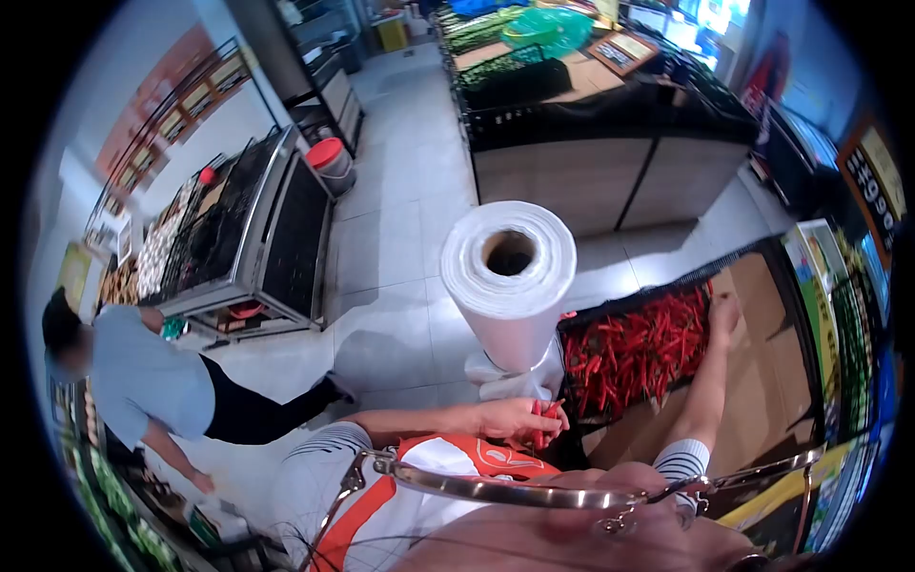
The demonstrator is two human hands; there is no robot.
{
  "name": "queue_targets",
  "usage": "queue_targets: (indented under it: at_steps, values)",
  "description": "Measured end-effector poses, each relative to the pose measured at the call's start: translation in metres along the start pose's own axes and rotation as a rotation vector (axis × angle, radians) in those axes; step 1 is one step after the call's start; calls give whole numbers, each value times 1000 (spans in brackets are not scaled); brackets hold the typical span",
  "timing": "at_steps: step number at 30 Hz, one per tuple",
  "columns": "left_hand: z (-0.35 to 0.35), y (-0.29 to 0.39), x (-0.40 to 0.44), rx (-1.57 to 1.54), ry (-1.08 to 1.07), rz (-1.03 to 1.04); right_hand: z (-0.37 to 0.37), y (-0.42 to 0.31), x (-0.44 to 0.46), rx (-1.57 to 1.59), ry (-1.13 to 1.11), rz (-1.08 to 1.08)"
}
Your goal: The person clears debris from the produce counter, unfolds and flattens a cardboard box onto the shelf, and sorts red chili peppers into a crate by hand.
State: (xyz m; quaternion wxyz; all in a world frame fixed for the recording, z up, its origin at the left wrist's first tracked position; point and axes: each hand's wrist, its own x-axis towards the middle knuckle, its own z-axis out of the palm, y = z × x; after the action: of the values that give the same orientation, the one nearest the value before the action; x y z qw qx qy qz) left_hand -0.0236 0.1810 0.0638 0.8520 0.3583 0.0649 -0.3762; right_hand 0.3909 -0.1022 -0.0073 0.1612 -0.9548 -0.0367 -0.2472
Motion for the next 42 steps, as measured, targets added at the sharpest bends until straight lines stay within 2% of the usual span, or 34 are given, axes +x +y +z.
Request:
queue_targets:
  at_steps: [1,4,7,11,13,14,16,17,18,19,20,23,25,27,29,31,35,37,38,42]
  values:
    - [0,-2,0,2,7,13,-6,-5,-1,-39,10,-10]
    - [-1,-3,3,11,9,40,-6,-8,4,56,-178,120]
    - [4,0,3,0,-17,32,6,13,8,157,-180,21]
    - [-1,-2,8,-7,-73,28,-6,12,2,335,-61,131]
    - [2,-2,8,3,-39,34,-54,-26,-25,400,65,200]
    - [3,-1,8,2,-30,22,-35,-11,-30,528,53,204]
    - [14,15,-1,82,-3,-8,-43,-30,-58,774,-41,277]
    - [15,14,0,108,8,-11,-82,-63,-77,850,-207,231]
    - [11,12,3,86,-1,-29,-64,-52,-84,792,-88,114]
    - [7,11,6,69,-11,-46,-104,-78,-96,651,-20,165]
    - [5,8,9,18,-38,-39,-119,-86,-109,806,128,228]
    - [-8,3,19,-28,-115,-39,-181,-113,-155,1062,274,422]
    - [-6,5,21,-60,-131,-86,-192,-115,-195,1199,226,491]
    - [-3,3,28,-53,-195,-68,-203,-124,-242,1185,124,548]
    - [5,3,38,-92,-284,-56,-189,-120,-294,1326,81,711]
    - [21,4,48,-140,-392,-49,-192,-121,-341,1704,-25,880]
    - [52,-17,64,-156,-551,-174,-231,-141,-401,2092,-143,1215]
    - [71,-35,66,-168,-638,-319,-242,-139,-432,2390,-132,1175]
    - [80,-47,65,-166,-669,-377,-255,-144,-440,2452,-31,1223]
    - [118,-104,50,-135,-786,-579,-303,-146,-495,2583,291,760]
